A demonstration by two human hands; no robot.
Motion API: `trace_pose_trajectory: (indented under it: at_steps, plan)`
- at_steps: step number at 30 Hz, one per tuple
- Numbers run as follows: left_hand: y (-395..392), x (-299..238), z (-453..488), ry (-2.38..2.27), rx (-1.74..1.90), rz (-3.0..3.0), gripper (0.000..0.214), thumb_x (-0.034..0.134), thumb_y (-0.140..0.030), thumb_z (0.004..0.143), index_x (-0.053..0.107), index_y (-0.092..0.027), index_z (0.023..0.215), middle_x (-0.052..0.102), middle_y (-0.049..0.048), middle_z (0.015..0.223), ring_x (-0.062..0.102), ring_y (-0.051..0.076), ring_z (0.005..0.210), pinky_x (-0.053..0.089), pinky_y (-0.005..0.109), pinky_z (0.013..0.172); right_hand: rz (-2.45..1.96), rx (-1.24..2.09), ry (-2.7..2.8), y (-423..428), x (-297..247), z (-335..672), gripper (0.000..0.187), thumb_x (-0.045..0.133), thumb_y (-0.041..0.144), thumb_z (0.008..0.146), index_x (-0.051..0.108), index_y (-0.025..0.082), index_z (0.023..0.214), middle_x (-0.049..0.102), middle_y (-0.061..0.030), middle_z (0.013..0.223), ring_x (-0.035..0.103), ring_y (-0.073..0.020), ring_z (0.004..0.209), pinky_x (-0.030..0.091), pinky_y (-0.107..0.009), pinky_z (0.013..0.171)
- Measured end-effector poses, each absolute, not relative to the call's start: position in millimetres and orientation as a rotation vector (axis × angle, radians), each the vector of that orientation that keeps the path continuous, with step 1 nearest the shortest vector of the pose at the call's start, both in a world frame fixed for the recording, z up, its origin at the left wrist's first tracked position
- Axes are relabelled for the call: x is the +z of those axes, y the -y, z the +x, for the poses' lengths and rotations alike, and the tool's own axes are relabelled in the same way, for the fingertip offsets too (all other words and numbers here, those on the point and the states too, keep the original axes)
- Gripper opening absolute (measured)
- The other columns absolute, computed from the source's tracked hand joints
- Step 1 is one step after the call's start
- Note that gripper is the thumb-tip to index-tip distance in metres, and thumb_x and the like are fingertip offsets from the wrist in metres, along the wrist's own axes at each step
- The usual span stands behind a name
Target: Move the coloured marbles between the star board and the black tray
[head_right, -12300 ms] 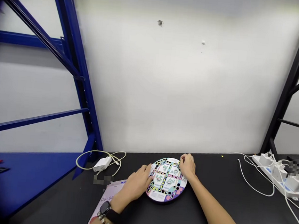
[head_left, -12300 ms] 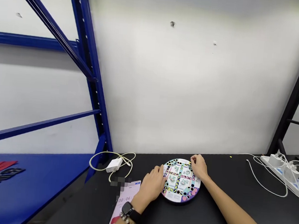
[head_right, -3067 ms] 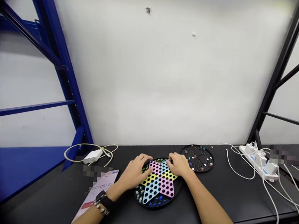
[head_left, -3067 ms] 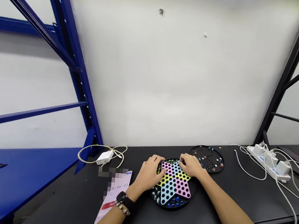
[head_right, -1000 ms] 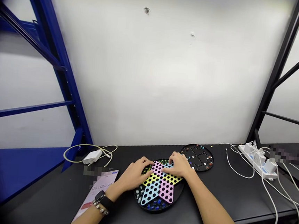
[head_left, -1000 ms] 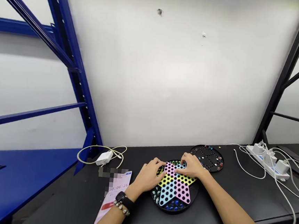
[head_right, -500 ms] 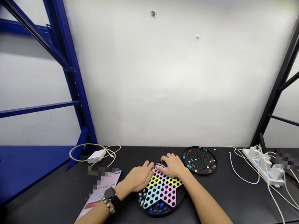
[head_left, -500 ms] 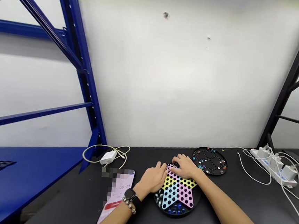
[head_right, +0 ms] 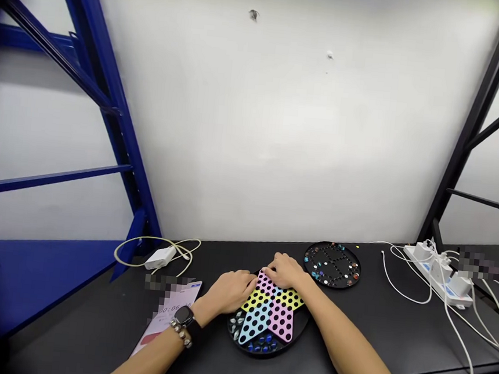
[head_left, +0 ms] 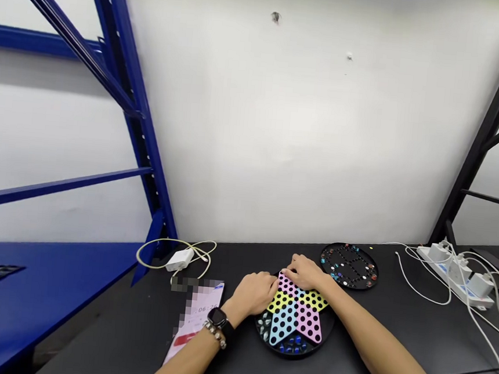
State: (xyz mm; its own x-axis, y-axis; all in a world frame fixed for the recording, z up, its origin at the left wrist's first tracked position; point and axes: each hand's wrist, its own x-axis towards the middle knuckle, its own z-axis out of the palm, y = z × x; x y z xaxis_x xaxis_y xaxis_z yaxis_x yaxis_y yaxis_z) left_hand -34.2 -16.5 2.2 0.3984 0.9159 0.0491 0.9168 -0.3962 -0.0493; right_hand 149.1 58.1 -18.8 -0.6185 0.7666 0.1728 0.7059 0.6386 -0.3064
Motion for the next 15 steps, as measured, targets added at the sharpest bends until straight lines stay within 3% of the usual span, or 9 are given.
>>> trace_pose_trajectory:
  at_steps: [6,11,15]
  plan:
    - [12.5,-5.5,-39.1,1.602,0.039,-2.580,0.041,0.029,-0.028,0.095,0.069,-0.018,0.091,0.070,0.0134,0.094,0.065,0.028,0.085,0.047,0.038,0.072,-1.224,0.391,2.579,-63.2,-20.6,155.4,0.060,0.033,0.057,0.097,0.067,0.019,0.065,0.058,-0.0060,0.093,0.056,-0.0173,0.081,0.041,-0.028,0.074]
    - [14.2,-5.0,-40.3,1.569,0.081,-2.582,0.039,0.030,-0.023,0.093,0.069,-0.018,0.096,0.069,0.0159,0.095,0.064,0.030,0.087,0.047,0.038,0.071,-1.246,0.335,2.552,-60.3,-18.7,158.3,0.061,0.033,0.060,0.096,0.068,0.019,0.066,0.059,-0.0071,0.099,0.057,-0.0157,0.076,0.041,-0.028,0.072]
    - [15.2,-4.1,-40.0,1.546,0.122,-2.571,0.042,0.028,-0.022,0.093,0.069,-0.018,0.097,0.069,0.0156,0.094,0.064,0.030,0.085,0.046,0.038,0.068,-1.312,0.329,2.530,-59.9,-18.7,159.9,0.063,0.033,0.062,0.095,0.065,0.019,0.062,0.062,-0.0066,0.090,0.058,-0.0164,0.075,0.039,-0.027,0.068]
